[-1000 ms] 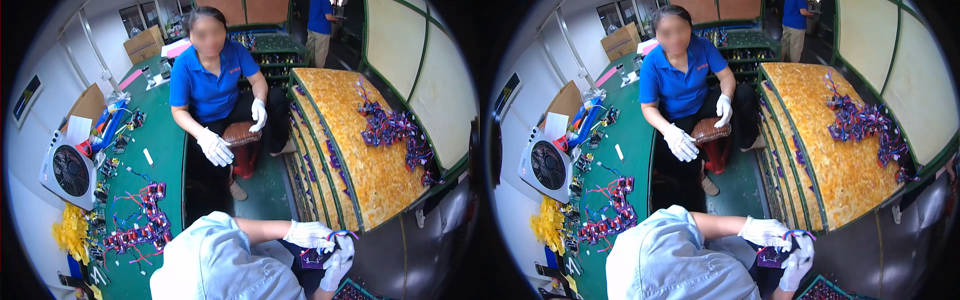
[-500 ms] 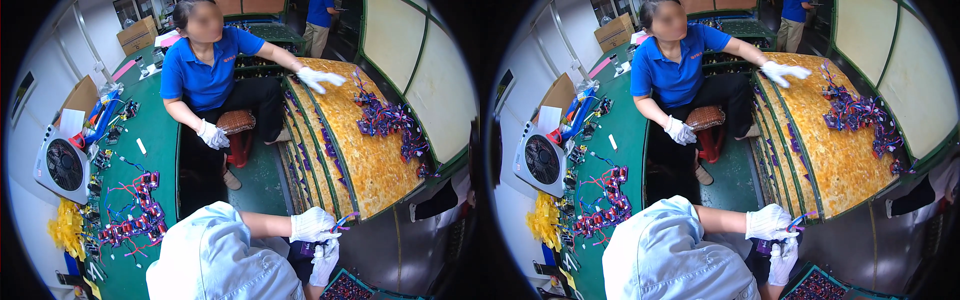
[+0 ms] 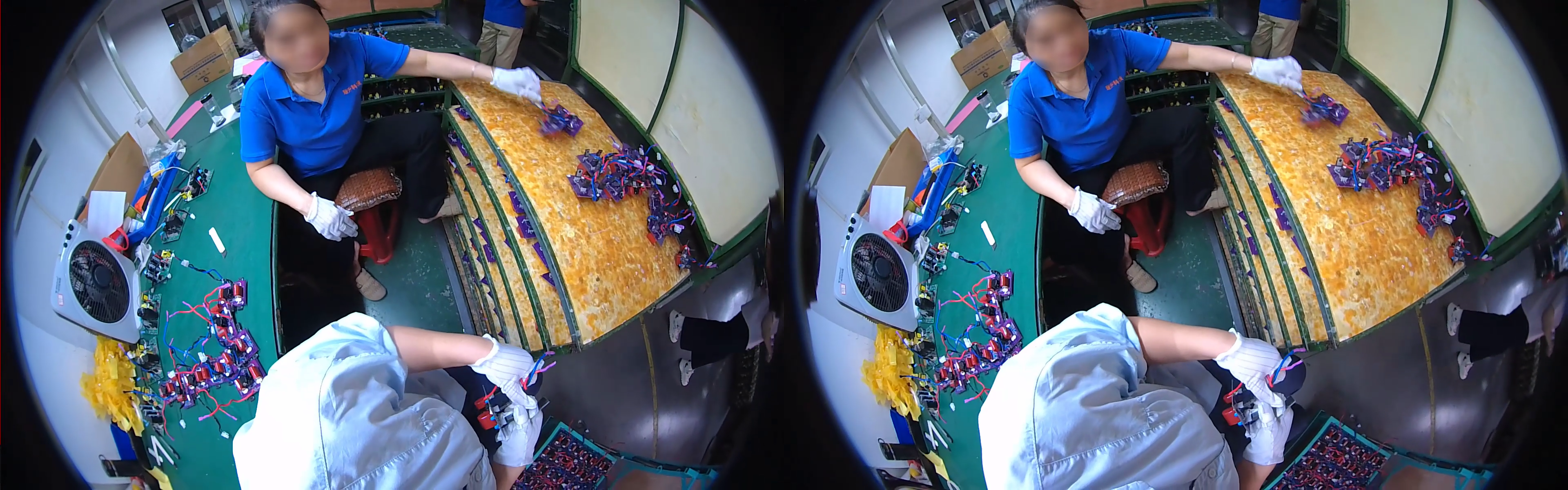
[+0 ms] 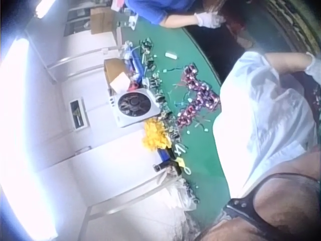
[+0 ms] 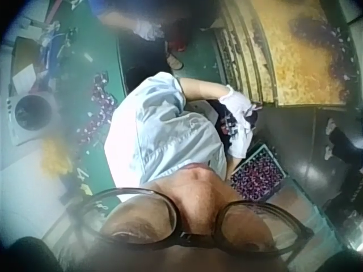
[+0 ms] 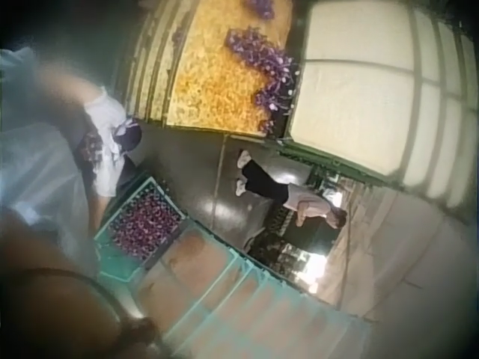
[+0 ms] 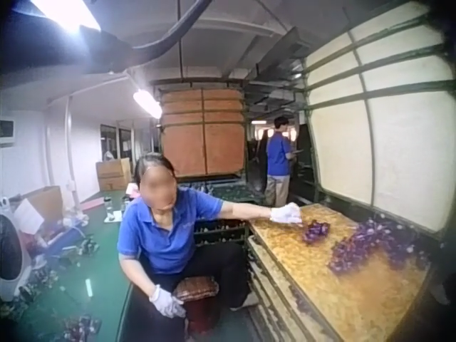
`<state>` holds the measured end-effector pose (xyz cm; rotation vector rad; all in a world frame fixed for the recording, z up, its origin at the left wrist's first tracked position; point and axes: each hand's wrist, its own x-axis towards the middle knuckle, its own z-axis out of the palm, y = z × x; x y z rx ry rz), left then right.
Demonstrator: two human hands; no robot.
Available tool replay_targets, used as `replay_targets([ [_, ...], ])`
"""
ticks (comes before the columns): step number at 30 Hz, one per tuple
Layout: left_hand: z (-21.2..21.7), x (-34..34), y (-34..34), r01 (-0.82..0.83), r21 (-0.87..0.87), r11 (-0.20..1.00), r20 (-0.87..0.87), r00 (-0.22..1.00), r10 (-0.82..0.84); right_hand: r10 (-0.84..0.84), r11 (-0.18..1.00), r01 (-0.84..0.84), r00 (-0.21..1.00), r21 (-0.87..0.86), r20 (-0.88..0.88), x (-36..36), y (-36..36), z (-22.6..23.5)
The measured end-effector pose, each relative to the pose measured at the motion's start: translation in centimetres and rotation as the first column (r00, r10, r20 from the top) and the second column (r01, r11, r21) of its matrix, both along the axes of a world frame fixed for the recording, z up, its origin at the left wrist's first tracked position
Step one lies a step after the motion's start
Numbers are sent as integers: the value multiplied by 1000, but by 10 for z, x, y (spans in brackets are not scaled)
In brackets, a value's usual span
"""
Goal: Manual assembly of purple electronic component housings by inserting internal parts and wires and placing them into a tray.
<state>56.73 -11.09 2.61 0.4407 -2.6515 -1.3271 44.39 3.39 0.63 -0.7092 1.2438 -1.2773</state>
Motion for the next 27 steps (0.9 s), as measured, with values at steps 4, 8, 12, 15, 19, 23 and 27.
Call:
replay_targets([
  [4,-13,-5,-4,285,272,919,-257,942,-216,-23,987,48,987,152,-159,-7,11,7],
  [8,-38,-15,-4,398,172,901,-581,780,-233,-218,965,241,957,106,-191,-18,26,2],
  [12,-33,-10,3,77,626,776,-443,854,273,-300,951,204,795,-232,-528,-22,36,1],
  [15,-22,4,-25,-136,771,622,-201,875,441,-502,770,-249,332,-588,-799,-47,43,1],
  [19,-26,-34,19,-85,922,377,-165,795,584,-482,873,454,739,-180,-471,-21,44,49],
  [23,-42,-48,63,9,984,-176,44,954,296,-427,890,312,825,-331,-370,-24,49,26],
  [27,-37,-49,65,298,819,-491,-209,951,228,-327,927,104,692,-360,-644,-11,37,55],
])
